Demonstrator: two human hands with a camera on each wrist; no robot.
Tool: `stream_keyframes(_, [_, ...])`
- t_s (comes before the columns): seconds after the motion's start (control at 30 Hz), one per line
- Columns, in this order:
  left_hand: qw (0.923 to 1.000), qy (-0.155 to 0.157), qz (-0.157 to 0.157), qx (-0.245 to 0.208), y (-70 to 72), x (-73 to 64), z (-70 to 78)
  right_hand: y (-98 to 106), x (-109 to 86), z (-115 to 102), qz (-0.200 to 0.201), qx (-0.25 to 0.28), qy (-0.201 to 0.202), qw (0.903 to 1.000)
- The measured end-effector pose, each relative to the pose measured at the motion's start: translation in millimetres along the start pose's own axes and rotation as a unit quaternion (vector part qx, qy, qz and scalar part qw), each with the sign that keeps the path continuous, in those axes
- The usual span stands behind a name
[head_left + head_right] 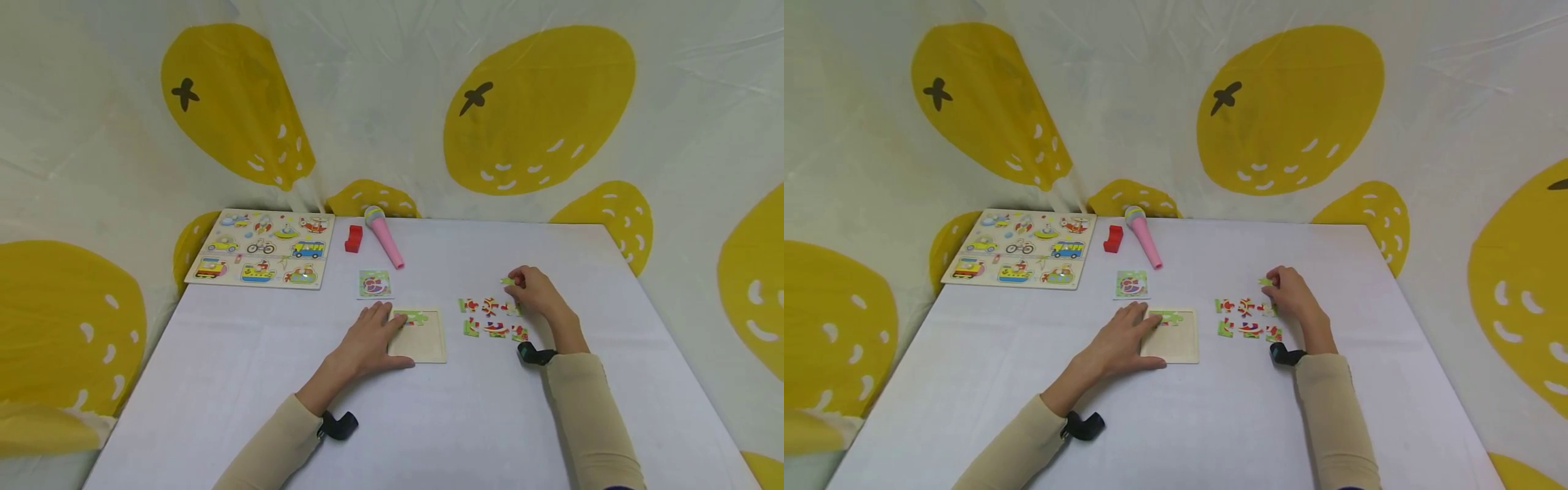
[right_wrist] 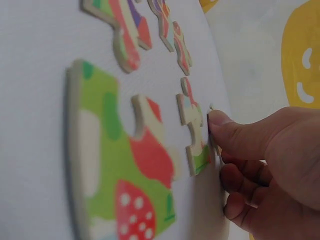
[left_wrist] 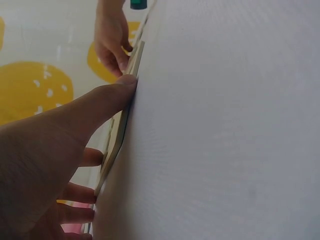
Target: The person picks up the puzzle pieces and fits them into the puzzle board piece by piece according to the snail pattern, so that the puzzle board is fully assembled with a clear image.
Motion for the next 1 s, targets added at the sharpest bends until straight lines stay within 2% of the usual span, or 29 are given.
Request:
stream_keyframes(0.2, [1.0, -0.002, -0.002, -0.003, 0.9, -0.2, 1.6, 3, -3.3, -1, -0.01, 0.014, -0.021, 0.9996])
stream_keyframes(0.37, [1.0, -0.002, 0.0, -0.001, 1.1, -0.2, 1.2, 3, -4.4, 3, 0.017, 0.032, -0.033, 0.9988])
stream_keyframes(0.63, [1.0, -0.003, 0.002, -0.005, 1.9, -0.7, 0.8, 2, -11.9, -4, 0.05, 0.043, -0.008, 0.9978])
stream_keyframes(1.0, [1.0, -0.005, 0.001, 0.002, 2.7, 0.1, 1.2, -13, -23.6, -38, 0.074, 0.049, 0.03, 0.9957])
Point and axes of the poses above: each hand's wrist, its own x-axis towards the middle knuckle, its own y-axis out of the back of the hand, z = x × y, the point moved 1 cm from there along x, towards the middle knuckle, and after that the axes turned 6 degrees about -z, right-handed, at the moved point
